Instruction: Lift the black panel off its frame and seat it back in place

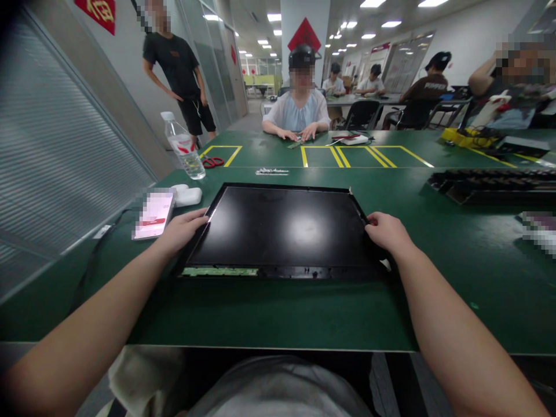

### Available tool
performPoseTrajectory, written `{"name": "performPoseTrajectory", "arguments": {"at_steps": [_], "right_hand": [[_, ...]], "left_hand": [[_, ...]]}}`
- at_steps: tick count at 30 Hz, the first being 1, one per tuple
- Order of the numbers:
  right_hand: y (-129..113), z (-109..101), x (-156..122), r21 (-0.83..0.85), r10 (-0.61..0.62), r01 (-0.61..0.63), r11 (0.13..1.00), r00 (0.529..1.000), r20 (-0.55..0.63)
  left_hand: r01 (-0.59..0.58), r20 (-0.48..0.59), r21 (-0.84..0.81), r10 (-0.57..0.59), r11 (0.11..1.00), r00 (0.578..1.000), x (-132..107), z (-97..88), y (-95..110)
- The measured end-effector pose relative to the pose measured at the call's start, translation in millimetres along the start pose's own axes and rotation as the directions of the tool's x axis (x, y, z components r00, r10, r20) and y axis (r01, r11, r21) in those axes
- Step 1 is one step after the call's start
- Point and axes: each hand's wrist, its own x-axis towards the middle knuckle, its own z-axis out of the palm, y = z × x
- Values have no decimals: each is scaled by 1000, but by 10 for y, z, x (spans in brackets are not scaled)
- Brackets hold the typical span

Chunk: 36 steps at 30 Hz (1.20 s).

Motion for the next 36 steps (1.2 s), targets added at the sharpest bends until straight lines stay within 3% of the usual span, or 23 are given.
{"name": "performPoseTrajectory", "arguments": {"at_steps": [4,10,19,26,30,36], "right_hand": [[14,16,6,-17,-12,12,1000,1000,-7],[26,38,16,-35,-25,24,999,1000,-11],[26,46,19,-56,-25,25,998,1000,1],[55,68,47,-36,-57,56,998,998,-31],[74,76,58,-44,-57,56,997,998,-25],[72,76,55,-44,-43,41,998,998,-38]], "left_hand": [[93,-59,-192,-106,977,993,-135,49,154],[218,-71,-335,-255,917,964,-240,94,330],[189,-111,-361,-243,913,964,-137,98,269],[259,90,-519,-249,815,964,-105,126,240],[291,112,-557,-276,778,954,-151,133,292],[282,188,-593,-210,754,959,-216,95,336]]}}
